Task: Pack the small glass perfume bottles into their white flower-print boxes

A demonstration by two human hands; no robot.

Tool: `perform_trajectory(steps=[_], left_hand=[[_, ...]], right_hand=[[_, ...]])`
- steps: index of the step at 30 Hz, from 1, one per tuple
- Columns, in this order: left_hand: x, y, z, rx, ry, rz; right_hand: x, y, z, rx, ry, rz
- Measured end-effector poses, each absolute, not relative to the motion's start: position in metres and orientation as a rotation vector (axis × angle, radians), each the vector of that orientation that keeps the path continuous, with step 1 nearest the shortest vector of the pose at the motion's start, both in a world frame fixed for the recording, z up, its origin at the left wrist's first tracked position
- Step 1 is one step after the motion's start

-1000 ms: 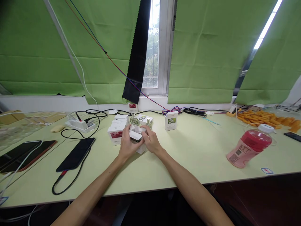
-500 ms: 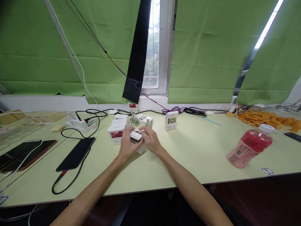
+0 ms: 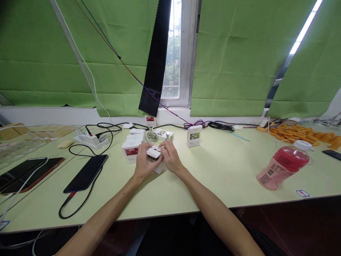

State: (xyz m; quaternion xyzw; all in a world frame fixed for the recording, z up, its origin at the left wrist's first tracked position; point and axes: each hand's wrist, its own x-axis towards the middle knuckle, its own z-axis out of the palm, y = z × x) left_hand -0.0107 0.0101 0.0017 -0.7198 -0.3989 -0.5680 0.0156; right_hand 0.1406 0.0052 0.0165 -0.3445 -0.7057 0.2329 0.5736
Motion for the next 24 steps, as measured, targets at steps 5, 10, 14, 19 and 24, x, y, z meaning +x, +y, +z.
perform_trajectory(steps=[5,10,14,19,24], left_hand=[[-0.0107,0.0103,0.0035,-2.213,-1.203,-1.772],[-0.0106,0.0096,0.0044,-2.204,-1.191,-1.773],[-0.0102,0.0089,0.0045,-2.204,-1.195,-1.788],[-0.0101,0.0093,0.0049,-2.188,-1.176,-1.793],[-0.0098,0.0096,0.0058,-2.186,-1.185,-1.802]], right_hand=[[0.1409,0.004,0.0175,-0.779,-1.638,0.581],[0.1413,0.0051,0.0172,-0.777,-1.606,0.606],[0.1421,0.0071,0.0168,-0.783,-1.601,0.615],[0.1429,0.0082,0.0166,-0.786,-1.603,0.632],[0.143,0.0079,0.0166,-0.793,-1.608,0.619]])
